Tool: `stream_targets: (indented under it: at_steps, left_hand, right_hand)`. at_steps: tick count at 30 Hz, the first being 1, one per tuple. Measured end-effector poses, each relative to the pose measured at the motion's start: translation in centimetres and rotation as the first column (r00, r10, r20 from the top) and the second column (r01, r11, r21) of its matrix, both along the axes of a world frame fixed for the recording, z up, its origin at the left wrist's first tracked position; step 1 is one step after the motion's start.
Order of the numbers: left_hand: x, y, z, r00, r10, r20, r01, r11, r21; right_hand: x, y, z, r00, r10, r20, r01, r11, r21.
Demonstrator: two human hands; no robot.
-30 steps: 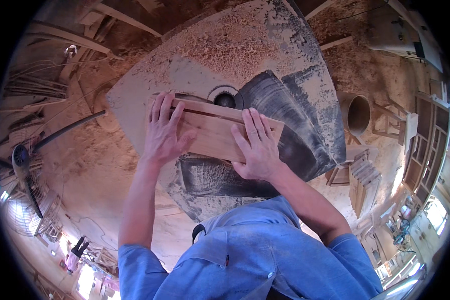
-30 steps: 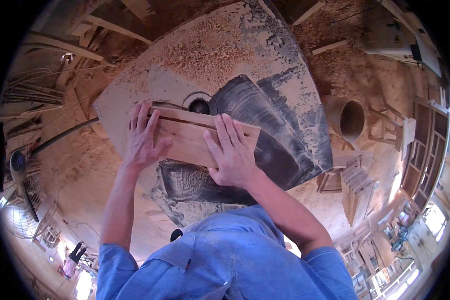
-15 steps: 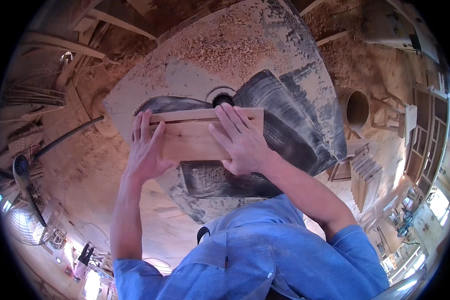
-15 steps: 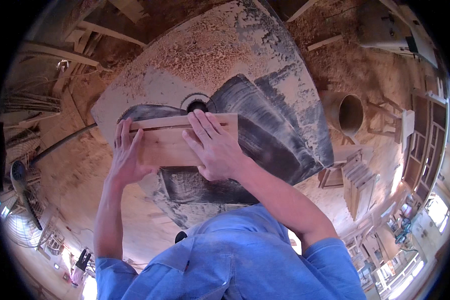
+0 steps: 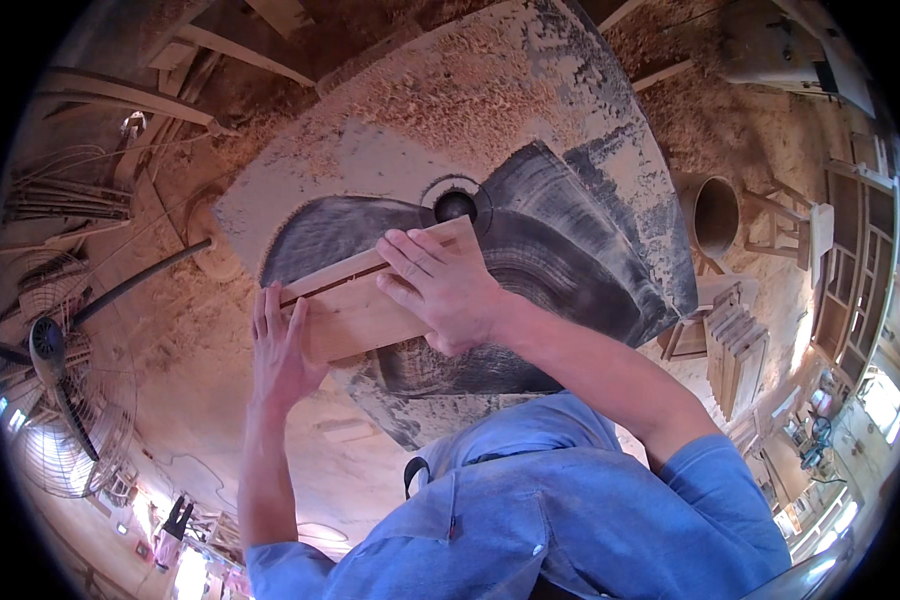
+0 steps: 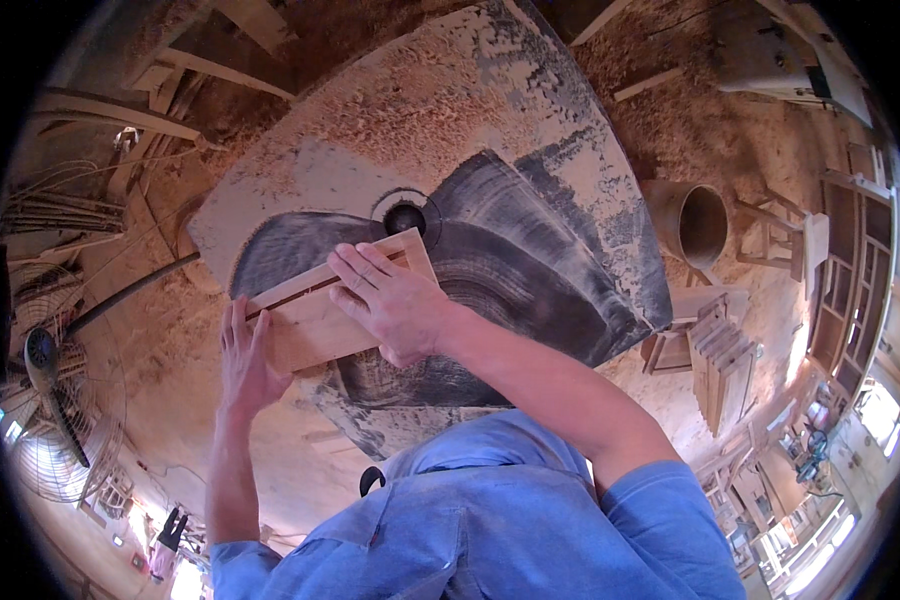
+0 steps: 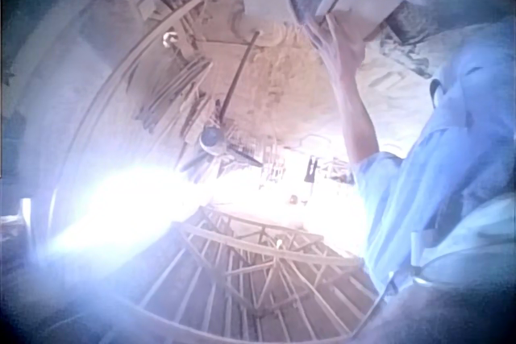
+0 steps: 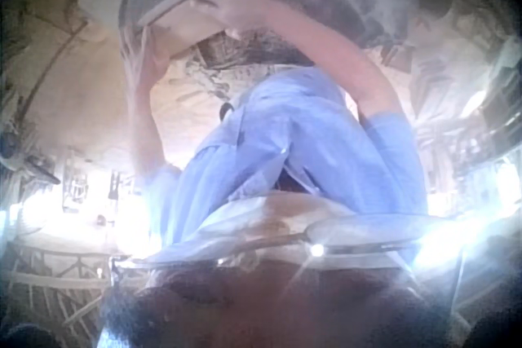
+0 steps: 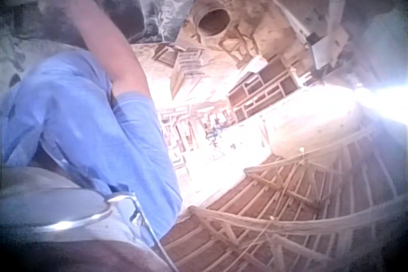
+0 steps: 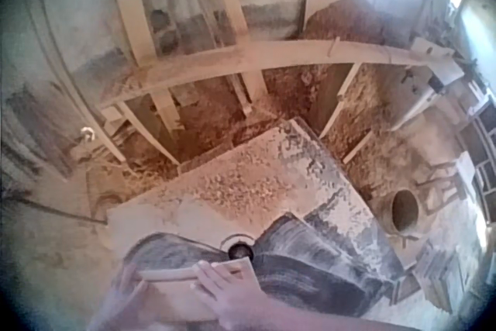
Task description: The person uses a router table to shape the edges of several carved wooden panels, passing each panel over the bit and then placing them in a bucket.
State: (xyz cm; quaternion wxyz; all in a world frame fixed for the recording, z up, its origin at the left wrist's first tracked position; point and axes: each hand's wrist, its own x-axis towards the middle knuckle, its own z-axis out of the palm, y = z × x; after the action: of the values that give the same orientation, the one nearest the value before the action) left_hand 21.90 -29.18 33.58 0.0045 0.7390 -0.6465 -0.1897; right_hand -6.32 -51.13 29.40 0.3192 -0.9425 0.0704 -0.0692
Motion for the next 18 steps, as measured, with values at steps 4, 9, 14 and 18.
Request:
stream_targets:
  at_steps: [4,9,14,18]
  left_hand:
    - [0.2,2.3,0.0,0.998,0.055,0.012,-0.055,0.998,-0.003]
    - [-1.3,8.2,-0.7,0.984,0.176,0.009,-0.176,0.984,-0.004]
    - [-7.4,14.5,2.9,0.544,0.675,-0.498,-0.557,0.735,0.387]
    - [-13.7,18.8,1.9,-0.391,0.596,-0.702,-0.462,0.532,0.709]
  right_hand:
    - [1.1,0.6,0.9,0.998,0.058,-0.02,-0.058,0.998,-0.014]
    - [1.7,3.8,1.9,0.994,0.091,0.053,-0.089,0.995,-0.037]
    - [-5.3,9.2,5.2,0.971,-0.153,0.185,0.119,0.976,0.18]
    - [-5.3,10.9,6.9,0.919,-0.369,0.136,0.298,0.88,0.37]
